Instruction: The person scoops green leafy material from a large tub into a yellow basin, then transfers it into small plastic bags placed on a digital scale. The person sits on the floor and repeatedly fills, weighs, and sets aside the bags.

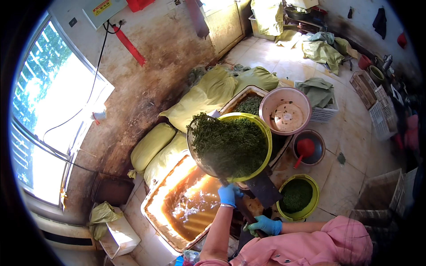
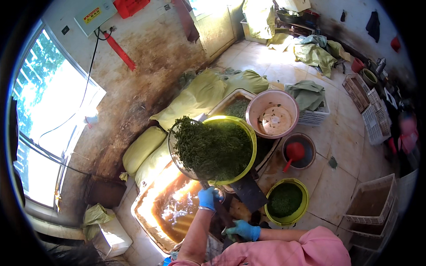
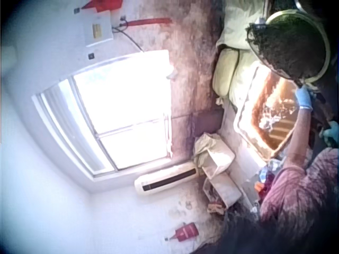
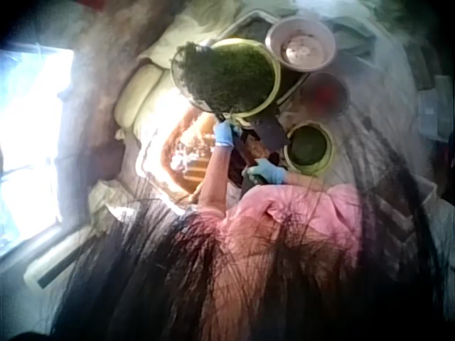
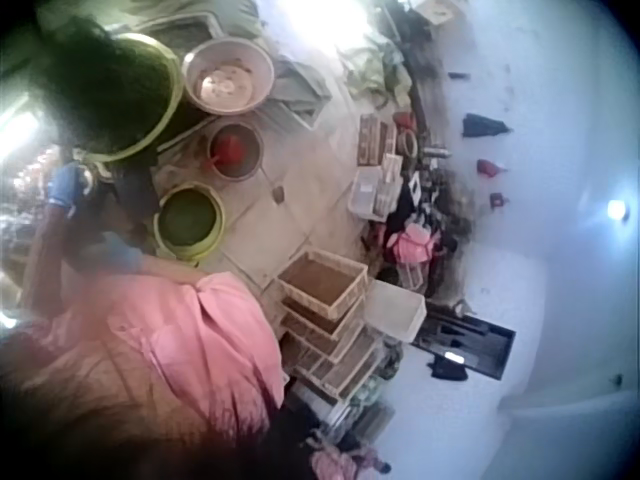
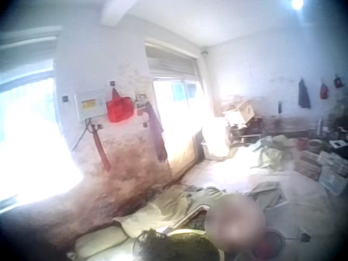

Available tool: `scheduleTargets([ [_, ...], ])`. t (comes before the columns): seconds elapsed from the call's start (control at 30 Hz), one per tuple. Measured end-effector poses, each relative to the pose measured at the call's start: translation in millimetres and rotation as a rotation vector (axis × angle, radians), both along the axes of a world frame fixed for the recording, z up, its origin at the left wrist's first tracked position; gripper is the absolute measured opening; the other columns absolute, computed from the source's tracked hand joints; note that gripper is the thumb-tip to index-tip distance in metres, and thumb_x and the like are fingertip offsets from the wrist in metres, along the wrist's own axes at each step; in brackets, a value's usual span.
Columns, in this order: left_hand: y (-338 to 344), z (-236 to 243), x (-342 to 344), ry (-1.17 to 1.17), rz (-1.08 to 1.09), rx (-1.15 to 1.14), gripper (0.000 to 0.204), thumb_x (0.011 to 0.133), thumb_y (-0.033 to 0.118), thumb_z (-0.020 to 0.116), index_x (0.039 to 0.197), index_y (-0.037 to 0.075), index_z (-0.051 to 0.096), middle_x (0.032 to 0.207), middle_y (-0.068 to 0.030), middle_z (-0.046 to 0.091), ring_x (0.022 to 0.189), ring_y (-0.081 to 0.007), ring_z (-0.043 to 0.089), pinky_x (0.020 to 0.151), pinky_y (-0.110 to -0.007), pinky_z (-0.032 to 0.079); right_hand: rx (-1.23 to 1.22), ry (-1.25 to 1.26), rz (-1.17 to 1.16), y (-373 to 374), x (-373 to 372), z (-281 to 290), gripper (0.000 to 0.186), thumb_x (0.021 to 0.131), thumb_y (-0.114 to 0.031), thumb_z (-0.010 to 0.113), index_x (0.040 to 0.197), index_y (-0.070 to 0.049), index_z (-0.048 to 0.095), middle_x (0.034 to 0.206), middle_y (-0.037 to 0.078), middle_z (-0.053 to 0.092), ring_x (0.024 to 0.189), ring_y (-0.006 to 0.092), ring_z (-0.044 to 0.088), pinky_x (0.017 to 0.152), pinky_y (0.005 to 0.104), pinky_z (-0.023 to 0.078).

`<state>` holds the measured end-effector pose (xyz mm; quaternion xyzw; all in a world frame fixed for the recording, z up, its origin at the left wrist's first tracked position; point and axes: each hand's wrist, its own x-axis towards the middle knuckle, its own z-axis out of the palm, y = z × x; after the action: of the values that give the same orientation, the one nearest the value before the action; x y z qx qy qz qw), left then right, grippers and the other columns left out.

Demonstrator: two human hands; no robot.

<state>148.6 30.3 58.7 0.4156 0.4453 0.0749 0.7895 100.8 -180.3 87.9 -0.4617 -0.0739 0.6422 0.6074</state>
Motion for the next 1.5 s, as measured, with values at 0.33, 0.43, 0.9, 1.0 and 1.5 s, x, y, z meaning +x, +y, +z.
scheduleTargets([
  [0.33,36,-7,6,-0.014,0.059,0.057,0.010,0.083,0.007,0.056,0.085,-0.001,0.051,0.066,-0.0142,0.058,0.044,-0.0211,0.053,0.040,-0.040,0.052,0.089,0.167,0.055,27,14,-11,0.026,0.085,-0.018,0.062,0.102,0.002,0.065,0.070,0.006,0.061,0.059,0.0129,0.058,0.056,0.0256,0.047],
  [0.43,38,-4,1,0.055,0.083,0.106,0.011,0.083,0.007,0.056,0.087,-0.001,0.050,0.065,-0.0140,0.056,0.045,-0.0208,0.053,0.040,-0.039,0.052,0.074,0.153,0.077,30,15,-10,0.026,0.085,-0.016,0.061,0.103,0.004,0.064,0.070,0.006,0.061,0.058,0.0129,0.058,0.055,0.0253,0.047],
  [0.9,45,0,-20,0.024,0.206,0.058,0.009,0.084,0.009,0.056,0.087,0.003,0.050,0.063,-0.0101,0.054,0.044,-0.0188,0.051,0.040,-0.037,0.051,0.070,-0.010,0.166,34,21,-7,0.025,0.084,-0.018,0.065,0.101,0.000,0.066,0.077,0.005,0.065,0.066,0.0120,0.060,0.061,0.0255,0.048],
  [1.0,42,7,-22,0.022,0.218,0.069,0.010,0.084,0.010,0.057,0.087,0.003,0.051,0.063,-0.0093,0.054,0.044,-0.0184,0.051,0.040,-0.037,0.051,0.062,-0.018,0.248,32,24,-9,0.025,0.083,-0.018,0.066,0.101,0.000,0.065,0.078,0.004,0.065,0.067,0.0113,0.060,0.062,0.0254,0.048],
  [1.5,11,14,17,0.007,0.121,0.216,0.014,0.083,0.009,0.057,0.082,-0.003,0.052,0.060,-0.0123,0.056,0.041,-0.0199,0.052,0.036,-0.031,0.046,0.048,-0.038,0.071,8,33,2,0.024,0.083,-0.016,0.061,0.101,0.000,0.066,0.074,0.007,0.064,0.064,0.0130,0.060,0.059,0.0261,0.048],
])
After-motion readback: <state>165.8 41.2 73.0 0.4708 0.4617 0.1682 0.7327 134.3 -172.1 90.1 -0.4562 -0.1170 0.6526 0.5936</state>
